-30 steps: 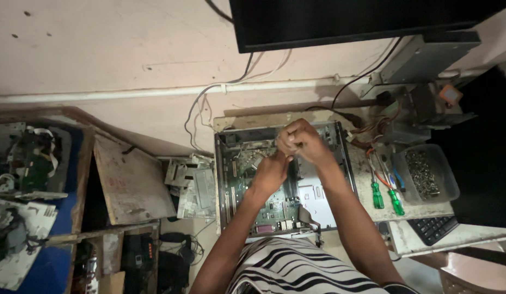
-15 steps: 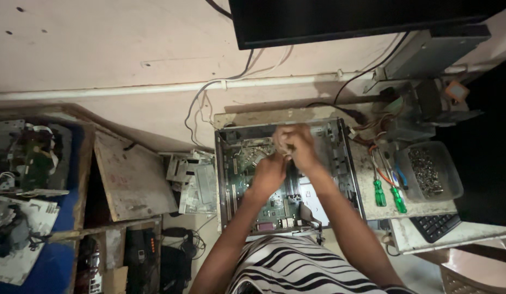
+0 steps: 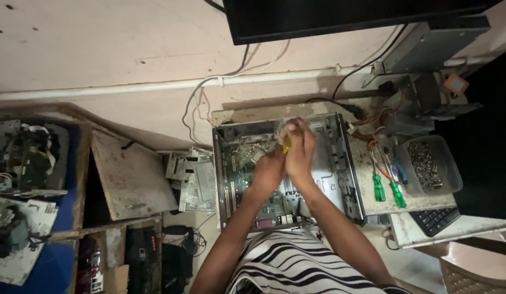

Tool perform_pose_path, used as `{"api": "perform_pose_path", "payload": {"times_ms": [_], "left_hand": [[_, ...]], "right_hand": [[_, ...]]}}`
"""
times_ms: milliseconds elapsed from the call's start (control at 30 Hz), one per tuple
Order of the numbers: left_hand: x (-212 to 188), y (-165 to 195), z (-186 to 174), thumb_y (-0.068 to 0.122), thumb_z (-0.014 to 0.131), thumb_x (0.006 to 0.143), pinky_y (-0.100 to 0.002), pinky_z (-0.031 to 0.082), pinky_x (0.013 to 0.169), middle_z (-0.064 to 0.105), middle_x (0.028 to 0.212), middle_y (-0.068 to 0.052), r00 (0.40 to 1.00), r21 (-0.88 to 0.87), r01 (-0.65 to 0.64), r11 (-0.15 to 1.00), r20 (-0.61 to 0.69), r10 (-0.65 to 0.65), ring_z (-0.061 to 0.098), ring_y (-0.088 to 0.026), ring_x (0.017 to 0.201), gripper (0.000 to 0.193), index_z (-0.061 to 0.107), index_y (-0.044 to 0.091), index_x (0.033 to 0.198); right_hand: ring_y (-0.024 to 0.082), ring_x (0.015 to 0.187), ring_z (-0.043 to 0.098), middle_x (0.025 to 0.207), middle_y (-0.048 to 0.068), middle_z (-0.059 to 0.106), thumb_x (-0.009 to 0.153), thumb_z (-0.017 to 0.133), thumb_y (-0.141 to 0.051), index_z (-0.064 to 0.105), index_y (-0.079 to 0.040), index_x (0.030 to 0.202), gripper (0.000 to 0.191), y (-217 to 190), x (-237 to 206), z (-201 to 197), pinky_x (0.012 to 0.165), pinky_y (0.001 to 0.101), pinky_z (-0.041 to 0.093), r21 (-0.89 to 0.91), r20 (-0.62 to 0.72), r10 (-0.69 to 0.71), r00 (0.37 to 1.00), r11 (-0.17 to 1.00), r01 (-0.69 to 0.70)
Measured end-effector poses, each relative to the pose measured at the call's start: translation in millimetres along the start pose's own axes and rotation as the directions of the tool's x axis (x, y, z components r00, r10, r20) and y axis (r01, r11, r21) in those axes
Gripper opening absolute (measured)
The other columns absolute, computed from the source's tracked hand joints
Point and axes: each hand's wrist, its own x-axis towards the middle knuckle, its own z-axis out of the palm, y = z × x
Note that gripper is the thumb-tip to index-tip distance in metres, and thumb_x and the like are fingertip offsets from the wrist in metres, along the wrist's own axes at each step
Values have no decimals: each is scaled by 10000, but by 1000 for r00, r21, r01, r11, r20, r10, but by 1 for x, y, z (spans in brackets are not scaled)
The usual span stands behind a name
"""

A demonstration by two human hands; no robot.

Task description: The person uses a yellow screwdriver to remove screws from a computer case and then disconnects internal cables from the motherboard. They continue to unscrew and remove components from the case.

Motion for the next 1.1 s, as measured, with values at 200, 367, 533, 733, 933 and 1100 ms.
{"api": "perform_pose_path", "payload": {"times_ms": [200, 367, 533, 733, 933, 1100], "left_hand": [[-9, -14, 9, 91, 631, 933, -510, 555, 644, 696, 843, -257, 998, 68, -14, 998, -54, 18, 697, -423, 727, 151, 603, -23, 1028], [-8, -9, 5, 138, 628, 989, -518, 545, 634, 689, 817, -255, 999, 57, 20, 998, -39, -17, 688, -427, 711, 160, 622, -13, 1041], [-6, 0, -1, 137, 643, 983, -529, 530, 602, 683, 763, -241, 997, 52, 30, 998, -74, -26, 685, -427, 667, 190, 603, -26, 1073], [-7, -1, 5, 58, 641, 856, -513, 556, 597, 688, 793, -246, 999, 124, 35, 992, -13, -34, 695, -418, 683, 286, 590, -58, 1112], [-8, -8, 10, 111, 631, 971, -504, 559, 609, 692, 793, -237, 999, 122, -38, 992, -31, 42, 704, -406, 699, 130, 612, -4, 1030], [-3, -6, 6, 102, 625, 954, -508, 558, 611, 701, 794, -233, 999, 110, 20, 994, -47, -15, 706, -408, 686, 132, 613, 0, 1038]], "right_hand": [[143, 616, 440, 677, 35, 478, 916, 487, -201, 442, -62, 683, 275, 22, 24, -21, 568, 285, 361, -20, 416, 204, 886, 976, -216], [117, 558, 433, 617, -5, 449, 960, 494, -260, 452, -80, 686, 331, 23, 67, -42, 532, 264, 352, 77, 883, 193, 429, 840, -536], [138, 707, 520, 744, 35, 549, 951, 510, -245, 542, -36, 782, 271, -5, 39, -23, 664, 272, 423, 0, 599, 159, 785, 980, -199], [93, 633, 428, 709, 8, 482, 998, 522, -225, 511, -51, 816, 252, -3, -15, 1, 577, 258, 351, -8, -17, 86, 996, 996, -86], [108, 510, 384, 599, 0, 430, 944, 549, -220, 448, -80, 673, 321, 14, 42, -43, 472, 293, 279, 121, 681, 200, 705, 918, -378], [98, 530, 438, 630, -3, 477, 997, 538, -262, 502, -87, 727, 324, 7, 58, -44, 500, 273, 359, 111, 789, 164, 592, 910, -400]]}}
